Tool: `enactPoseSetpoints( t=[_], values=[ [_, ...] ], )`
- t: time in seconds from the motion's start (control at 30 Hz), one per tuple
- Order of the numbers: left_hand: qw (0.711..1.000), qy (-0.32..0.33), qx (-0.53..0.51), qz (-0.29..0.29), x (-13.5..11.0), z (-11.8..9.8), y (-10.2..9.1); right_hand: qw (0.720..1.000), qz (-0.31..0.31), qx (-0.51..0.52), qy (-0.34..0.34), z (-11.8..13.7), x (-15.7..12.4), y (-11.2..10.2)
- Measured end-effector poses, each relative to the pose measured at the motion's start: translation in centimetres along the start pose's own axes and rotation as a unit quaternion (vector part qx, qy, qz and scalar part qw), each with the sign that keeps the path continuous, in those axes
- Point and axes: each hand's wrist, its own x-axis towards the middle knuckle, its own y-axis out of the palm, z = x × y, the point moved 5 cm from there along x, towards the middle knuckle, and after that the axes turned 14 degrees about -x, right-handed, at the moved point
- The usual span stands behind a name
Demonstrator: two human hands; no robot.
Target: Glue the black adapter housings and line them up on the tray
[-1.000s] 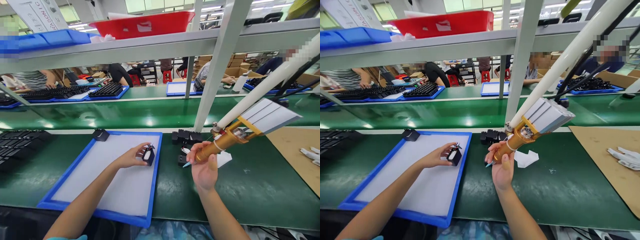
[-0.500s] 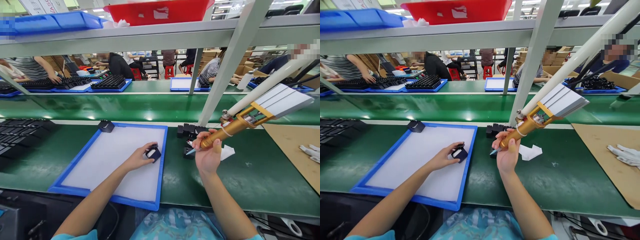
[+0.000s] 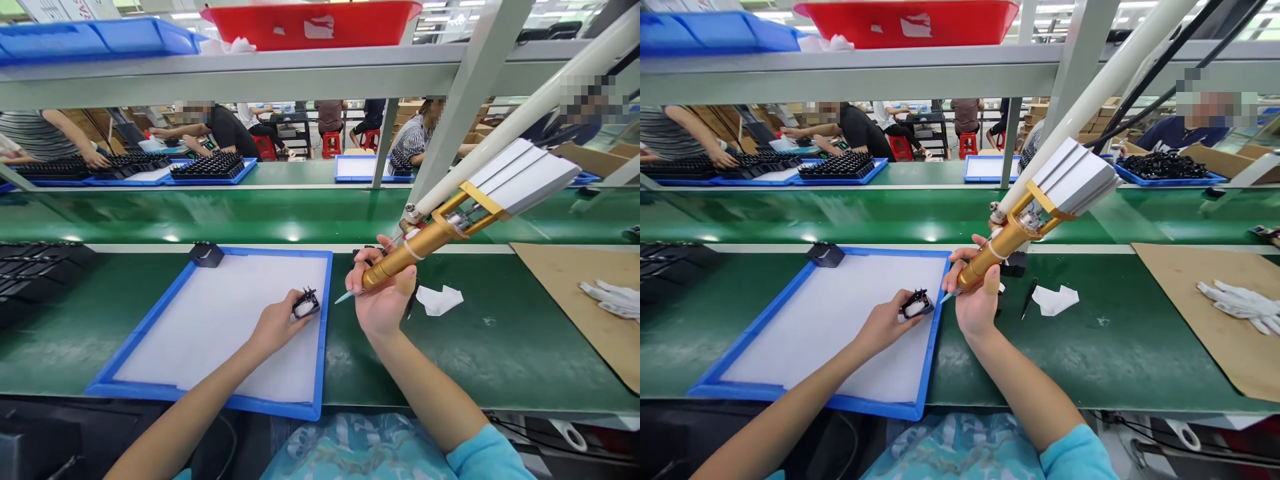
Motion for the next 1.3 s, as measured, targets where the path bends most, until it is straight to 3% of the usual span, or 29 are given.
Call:
enactPoseSetpoints(
  t=[0.17, 0.33, 0.77, 1.0, 1.3],
  values=[
    [0.993, 0.09, 0.061, -0.038, -1.9, -3.8, 0.6, 1.0, 0.011, 0.02, 0.009, 0.3, -0.6, 0.4],
    [0.988, 0.101, 0.095, -0.071, -2.5, -5.8, 0.8, 0.999, 0.019, 0.031, 0.005, 0.6, -1.2, 0.3],
    [0.965, 0.234, 0.028, -0.112, -3.6, -8.3, 1.3, 0.998, 0.045, 0.052, -0.004, 1.0, -1.5, -0.4],
    [0.964, 0.241, 0.024, -0.112, -3.9, -9.4, 0.8, 0.998, 0.045, 0.05, -0.005, 1.0, -1.7, -0.2],
    [0.968, 0.225, 0.012, -0.112, -4.0, -9.0, 0.9, 0.998, 0.044, 0.038, -0.001, 1.0, -1.6, -0.2]
  ],
)
